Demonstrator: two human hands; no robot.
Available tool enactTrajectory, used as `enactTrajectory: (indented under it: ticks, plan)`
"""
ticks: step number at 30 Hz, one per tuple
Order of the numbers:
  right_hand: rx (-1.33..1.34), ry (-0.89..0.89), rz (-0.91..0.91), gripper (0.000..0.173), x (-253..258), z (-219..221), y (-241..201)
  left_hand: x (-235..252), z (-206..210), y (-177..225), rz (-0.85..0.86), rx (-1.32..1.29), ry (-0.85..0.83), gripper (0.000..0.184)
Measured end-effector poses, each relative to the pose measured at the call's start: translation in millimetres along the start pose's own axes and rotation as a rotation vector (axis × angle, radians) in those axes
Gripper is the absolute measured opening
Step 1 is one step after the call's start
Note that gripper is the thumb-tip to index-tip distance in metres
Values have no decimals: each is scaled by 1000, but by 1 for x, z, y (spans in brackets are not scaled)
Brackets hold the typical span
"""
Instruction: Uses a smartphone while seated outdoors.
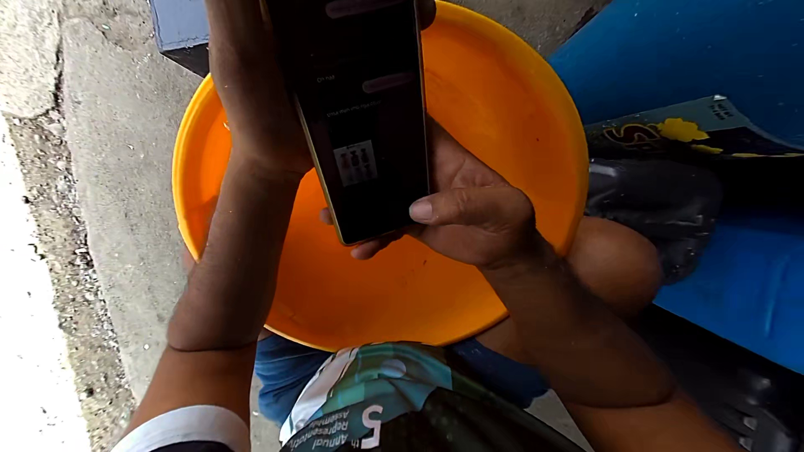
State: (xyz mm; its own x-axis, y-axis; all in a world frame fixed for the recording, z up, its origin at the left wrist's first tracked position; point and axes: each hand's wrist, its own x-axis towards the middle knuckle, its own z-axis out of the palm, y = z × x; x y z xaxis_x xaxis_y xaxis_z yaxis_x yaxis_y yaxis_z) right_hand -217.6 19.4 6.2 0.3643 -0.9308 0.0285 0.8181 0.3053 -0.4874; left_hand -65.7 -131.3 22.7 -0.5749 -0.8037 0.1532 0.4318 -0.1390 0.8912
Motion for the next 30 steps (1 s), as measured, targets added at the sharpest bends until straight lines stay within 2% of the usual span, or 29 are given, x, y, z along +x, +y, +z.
enactTrajectory:
  ticks: [3, 5, 7, 10, 14, 16, 18, 25, 30]
  plan:
    - [9, 3, -5, 70, 1, -2, 4, -1, -5, -1, -19, -35, 1, 38]
    - [15, 3, -5, 71, 1, -2, 5, -2, 3, 2, 6, 35, 87, 32]
    - [24, 10, -3, 72, 0, -2, 4, -3, 14, 5, 18, 134, 218, 36]
    - [25, 11, 0, 73, -1, -1, 3, -3, 18, 7, 7, 182, 263, 37]
    - [20, 2, -8, 74, -2, -2, 3, -2, 16, 3, 21, 160, 234, 37]
    - [17, 0, -16, 72, -2, -3, 3, 0, 6, -3, -11, 63, 119, 32]
    - [16, 1, -18, 70, -3, -3, 3, 2, 1, -8, -63, -20, 44, 40]
    - [-51, 31, -50, 68, -4, -2, 5, 3, 6, -6, -74, 25, 52, 50]
    - [-91, 55, -47, 68, -4, -1, 5, 3, 8, -6, -61, 40, 54, 49]
